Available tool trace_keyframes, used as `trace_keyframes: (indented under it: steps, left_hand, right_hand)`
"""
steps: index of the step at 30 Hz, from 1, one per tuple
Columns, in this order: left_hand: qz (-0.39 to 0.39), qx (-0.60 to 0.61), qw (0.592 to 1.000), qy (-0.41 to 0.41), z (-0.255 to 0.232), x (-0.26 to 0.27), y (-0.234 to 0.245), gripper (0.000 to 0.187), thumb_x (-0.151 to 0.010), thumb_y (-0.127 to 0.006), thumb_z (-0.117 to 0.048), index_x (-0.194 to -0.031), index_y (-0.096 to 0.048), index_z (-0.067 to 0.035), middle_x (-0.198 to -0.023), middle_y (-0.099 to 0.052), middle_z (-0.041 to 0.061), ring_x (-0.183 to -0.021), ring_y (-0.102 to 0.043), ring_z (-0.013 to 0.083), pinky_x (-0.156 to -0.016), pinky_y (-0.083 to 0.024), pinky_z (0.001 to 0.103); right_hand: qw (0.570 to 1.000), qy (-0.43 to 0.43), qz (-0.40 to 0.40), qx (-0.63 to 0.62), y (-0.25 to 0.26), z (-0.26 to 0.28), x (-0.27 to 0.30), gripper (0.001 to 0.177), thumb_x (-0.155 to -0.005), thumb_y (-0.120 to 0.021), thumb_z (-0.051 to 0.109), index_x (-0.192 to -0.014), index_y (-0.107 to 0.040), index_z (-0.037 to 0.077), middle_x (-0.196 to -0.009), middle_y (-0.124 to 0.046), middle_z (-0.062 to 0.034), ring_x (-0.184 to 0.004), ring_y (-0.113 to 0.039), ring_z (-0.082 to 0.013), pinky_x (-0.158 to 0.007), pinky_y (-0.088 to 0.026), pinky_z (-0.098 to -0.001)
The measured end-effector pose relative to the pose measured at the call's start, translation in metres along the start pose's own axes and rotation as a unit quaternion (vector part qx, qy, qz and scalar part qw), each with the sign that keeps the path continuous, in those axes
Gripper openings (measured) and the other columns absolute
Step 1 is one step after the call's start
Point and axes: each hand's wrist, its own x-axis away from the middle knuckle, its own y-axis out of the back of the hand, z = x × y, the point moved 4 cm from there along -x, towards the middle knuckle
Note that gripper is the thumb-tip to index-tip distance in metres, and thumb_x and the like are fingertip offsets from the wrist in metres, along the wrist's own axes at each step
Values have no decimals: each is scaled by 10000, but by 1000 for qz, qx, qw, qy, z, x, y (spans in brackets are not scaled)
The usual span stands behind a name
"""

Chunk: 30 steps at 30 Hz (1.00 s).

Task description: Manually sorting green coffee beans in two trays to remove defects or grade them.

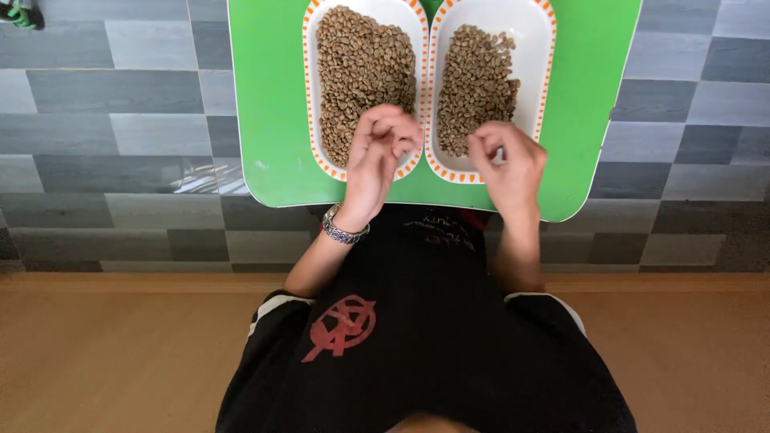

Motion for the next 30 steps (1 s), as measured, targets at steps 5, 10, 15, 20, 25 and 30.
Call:
trace_keyframes:
  steps: [5, 10, 15, 20, 25, 30]
  left_hand:
    - [128, -298, 945, -50, -14, -17, -30, 370, -908, -323, 205, -1157, -476, -22, -1078, -613, 226, -1017, -596, 369, -835, -550, 429]
    - [199, -455, 859, 127, -47, -38, -81, 285, -1042, -396, -23, -1314, -478, -39, -1220, -598, 336, -1095, -703, 457, -914, -610, 558]
    - [319, -717, 614, -89, 2, -56, -79, 436, -901, -412, 197, -1309, -500, 69, -1071, -590, 202, -630, -703, 173, -505, -516, 231]
    - [362, -729, 576, -80, 13, -75, -97, 458, -900, -480, 239, -1326, -520, 76, -1155, -600, 241, -821, -757, 255, -653, -587, 290]
    - [359, -800, 457, -149, 10, -81, -81, 335, -924, -528, 175, -1167, -669, -8, -1059, -623, 127, -802, -699, 154, -617, -542, 222]
    - [173, -959, 170, -144, -27, -106, -26, 565, -799, -772, -10, -1337, -599, -18, -1241, -603, 176, -980, -670, 244, -738, -667, 228]
  right_hand:
    - [996, -43, 45, -62, -11, -11, 0, 46, -992, -751, 62, -1004, -709, 47, -722, -680, -77, -625, -625, -223, -595, -498, -351]
    - [988, -43, 102, -111, -28, -12, -7, 392, -1105, -524, 410, -1070, -646, 39, -843, -669, -142, -736, -664, -324, -645, -525, -443]
    - [982, -110, 45, -146, -4, -39, -16, 728, -1093, -268, 646, -1293, -527, -4, -1026, -607, -153, -845, -624, -240, -700, -522, -371]
    - [994, -58, -27, -92, 24, -56, -24, 662, -1131, -308, 551, -1284, -535, -51, -1010, -580, -158, -761, -607, -239, -626, -491, -331]
    - [997, -29, -37, -68, 30, -50, -22, 599, -1152, -357, 483, -1257, -553, -73, -993, -567, -173, -721, -626, -271, -602, -511, -368]
    - [992, -75, 17, -96, 27, -34, -26, 163, -1033, -619, 8, -1169, -621, -81, -985, -633, -184, -851, -587, -253, -744, -481, -347]
